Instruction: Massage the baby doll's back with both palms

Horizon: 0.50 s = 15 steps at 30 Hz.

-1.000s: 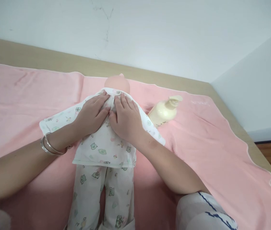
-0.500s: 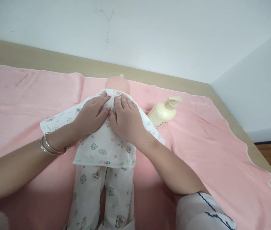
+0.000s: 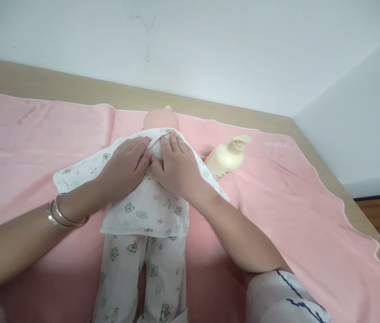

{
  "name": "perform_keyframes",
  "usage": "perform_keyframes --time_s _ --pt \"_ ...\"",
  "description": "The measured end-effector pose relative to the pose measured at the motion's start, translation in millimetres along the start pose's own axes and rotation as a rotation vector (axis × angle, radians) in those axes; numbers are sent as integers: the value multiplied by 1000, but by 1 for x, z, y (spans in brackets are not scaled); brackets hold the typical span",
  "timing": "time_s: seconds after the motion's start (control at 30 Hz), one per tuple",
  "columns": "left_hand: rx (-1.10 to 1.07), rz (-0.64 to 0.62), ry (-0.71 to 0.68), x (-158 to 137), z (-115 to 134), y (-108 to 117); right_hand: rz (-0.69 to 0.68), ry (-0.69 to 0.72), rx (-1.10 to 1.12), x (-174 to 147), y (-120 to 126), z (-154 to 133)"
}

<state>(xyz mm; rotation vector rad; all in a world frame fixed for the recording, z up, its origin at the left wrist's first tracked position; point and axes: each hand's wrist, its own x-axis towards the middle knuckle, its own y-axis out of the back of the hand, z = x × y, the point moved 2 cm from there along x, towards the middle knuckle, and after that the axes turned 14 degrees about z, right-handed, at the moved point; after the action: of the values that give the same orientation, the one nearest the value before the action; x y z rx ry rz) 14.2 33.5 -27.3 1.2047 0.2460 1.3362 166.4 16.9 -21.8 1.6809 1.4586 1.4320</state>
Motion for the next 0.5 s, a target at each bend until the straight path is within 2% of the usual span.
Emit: perform_keyframes --time_s 0.1,0.23,0.5 --pt "34 -21 1 -6 10 4 -10 -19 20 2 0 3" --pt "68 -23 -30 -13 19 6 -43 23 24 5 1 4" --pt "19 -65 29 -8 18 7 -31 65 -2 3 7 1"
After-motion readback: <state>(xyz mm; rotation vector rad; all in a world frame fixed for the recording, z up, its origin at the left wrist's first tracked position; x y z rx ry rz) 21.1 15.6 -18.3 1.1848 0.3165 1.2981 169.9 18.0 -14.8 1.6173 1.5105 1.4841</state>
